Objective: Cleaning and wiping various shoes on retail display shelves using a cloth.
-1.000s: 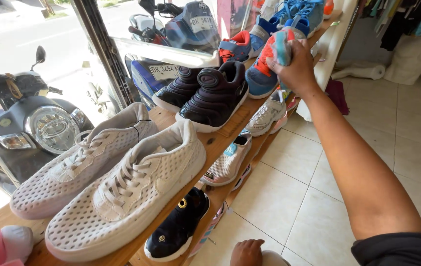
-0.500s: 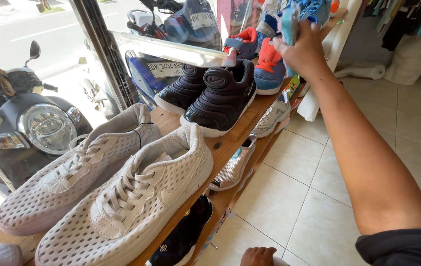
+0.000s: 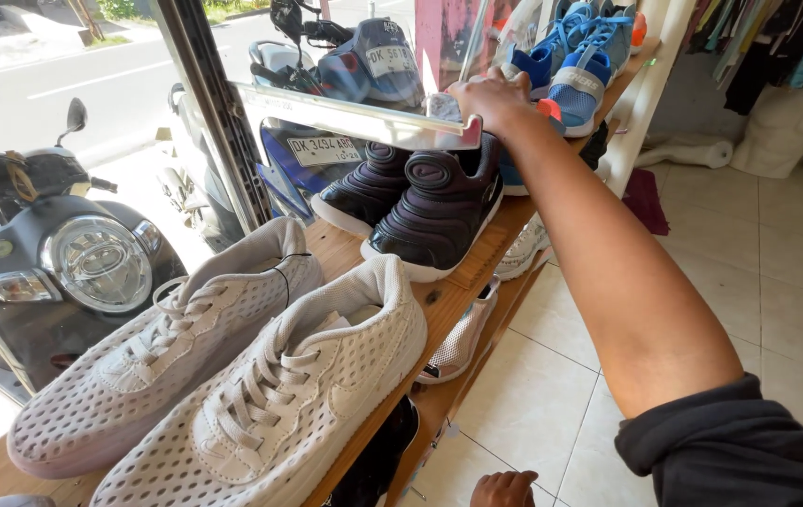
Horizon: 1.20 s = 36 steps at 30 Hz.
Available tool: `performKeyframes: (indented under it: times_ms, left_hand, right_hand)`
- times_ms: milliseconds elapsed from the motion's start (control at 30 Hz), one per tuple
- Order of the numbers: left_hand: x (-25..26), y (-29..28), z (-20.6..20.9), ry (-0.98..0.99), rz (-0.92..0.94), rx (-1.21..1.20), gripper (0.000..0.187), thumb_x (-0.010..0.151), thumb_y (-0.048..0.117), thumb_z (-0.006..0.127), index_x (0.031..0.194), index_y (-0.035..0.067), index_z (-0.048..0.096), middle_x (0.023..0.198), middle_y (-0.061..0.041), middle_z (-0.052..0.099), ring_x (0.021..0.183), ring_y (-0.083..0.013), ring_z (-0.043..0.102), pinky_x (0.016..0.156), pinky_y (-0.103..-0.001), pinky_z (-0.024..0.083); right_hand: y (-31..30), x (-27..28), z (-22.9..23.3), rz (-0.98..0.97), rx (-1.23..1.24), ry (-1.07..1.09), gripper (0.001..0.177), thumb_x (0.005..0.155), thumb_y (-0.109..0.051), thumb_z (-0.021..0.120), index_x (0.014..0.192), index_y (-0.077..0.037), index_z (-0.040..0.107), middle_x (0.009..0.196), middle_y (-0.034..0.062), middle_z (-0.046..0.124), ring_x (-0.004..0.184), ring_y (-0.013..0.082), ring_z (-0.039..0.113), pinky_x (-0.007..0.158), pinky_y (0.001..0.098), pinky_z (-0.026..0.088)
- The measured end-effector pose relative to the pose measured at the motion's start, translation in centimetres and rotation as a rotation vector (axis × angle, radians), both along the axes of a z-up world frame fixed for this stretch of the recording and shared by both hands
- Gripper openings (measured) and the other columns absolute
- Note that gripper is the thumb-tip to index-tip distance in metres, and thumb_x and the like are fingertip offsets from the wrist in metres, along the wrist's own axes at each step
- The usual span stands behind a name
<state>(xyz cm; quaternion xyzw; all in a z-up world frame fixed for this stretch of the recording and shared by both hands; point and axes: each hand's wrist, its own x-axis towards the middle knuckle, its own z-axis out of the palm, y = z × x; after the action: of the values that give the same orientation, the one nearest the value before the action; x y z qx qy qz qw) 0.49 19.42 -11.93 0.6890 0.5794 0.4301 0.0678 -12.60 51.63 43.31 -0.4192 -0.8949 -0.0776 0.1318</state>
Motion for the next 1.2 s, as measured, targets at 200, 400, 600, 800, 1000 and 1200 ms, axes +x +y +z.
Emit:
performKeyframes:
  times_ms: [200,400,600,800,1000,1200]
  left_hand:
    - [0.2,-0.4,1.6,-0.007,-0.052,-0.067,0.012,0.093,0.001,0.071,0.101,0.006,0.079,0.087,-0.016,0.077,0.086,-0.029,0.078,0.081,-0.044,0.06]
    - [0.0,0.5,0.2,0.017,-0.045,-0.061,0.012,0.096,0.002,0.07,0.103,0.006,0.079,0.088,-0.016,0.078,0.088,-0.0298,0.078,0.079,-0.044,0.06]
    - [0.0,0.1,0.9,-0.002,-0.054,-0.098,0.014,0.095,0.002,0.069,0.104,0.007,0.079,0.089,-0.016,0.078,0.09,-0.0299,0.077,0.082,-0.044,0.059]
    - [-0.3,-0.9,2.2,-0.035,-0.001,-0.117,0.016,0.092,0.002,0.068,0.102,0.008,0.079,0.089,-0.016,0.077,0.088,-0.0303,0.076,0.084,-0.045,0.057]
    - [-1.1,-3.1,4.8,-0.016,0.004,-0.053,0.025,0.09,0.003,0.064,0.113,0.006,0.073,0.097,-0.014,0.074,0.092,-0.0319,0.069,0.081,-0.045,0.052]
    - [-2.0,-8.3,11.8,-0.17,0.063,-0.039,0.043,0.091,0.012,0.067,0.132,0.004,0.061,0.125,-0.018,0.065,0.116,-0.037,0.059,0.099,-0.046,0.048]
  right_hand:
    - [2.9,0.1,-0.9,-0.088,0.03,-0.06,0.046,0.094,-0.021,0.058,0.139,-0.012,0.053,0.146,0.0173,0.053,0.138,0.0416,0.035,0.088,0.0643,0.03]
    - [3.2,0.1,-1.2,-0.066,0.129,-0.04,0.034,0.102,-0.015,0.053,0.135,-0.01,0.056,0.135,0.009,0.068,0.136,0.0388,0.045,0.093,0.0612,0.034]
    - [0.6,1.6,-0.7,-0.03,0.349,0.315,0.049,0.085,-0.015,0.073,0.131,-0.011,0.057,0.127,0.011,0.068,0.127,0.0377,0.05,0.088,0.0613,0.038]
    - [2.6,7.0,0.6,0.16,0.633,0.949,0.058,0.081,-0.021,0.091,0.129,-0.008,0.062,0.125,0.0173,0.065,0.12,0.04,0.058,0.087,0.0601,0.043]
    - [-4.1,19.6,-0.9,0.27,0.886,0.971,0.055,0.084,-0.017,0.091,0.126,-0.003,0.06,0.121,0.0222,0.061,0.116,0.0414,0.058,0.097,0.0517,0.046]
    - [-22.9,29.1,-10.4,0.38,0.135,1.093,0.054,0.093,-0.005,0.084,0.139,-0.005,0.056,0.127,0.0084,0.066,0.117,0.018,0.066,0.106,0.036,0.055]
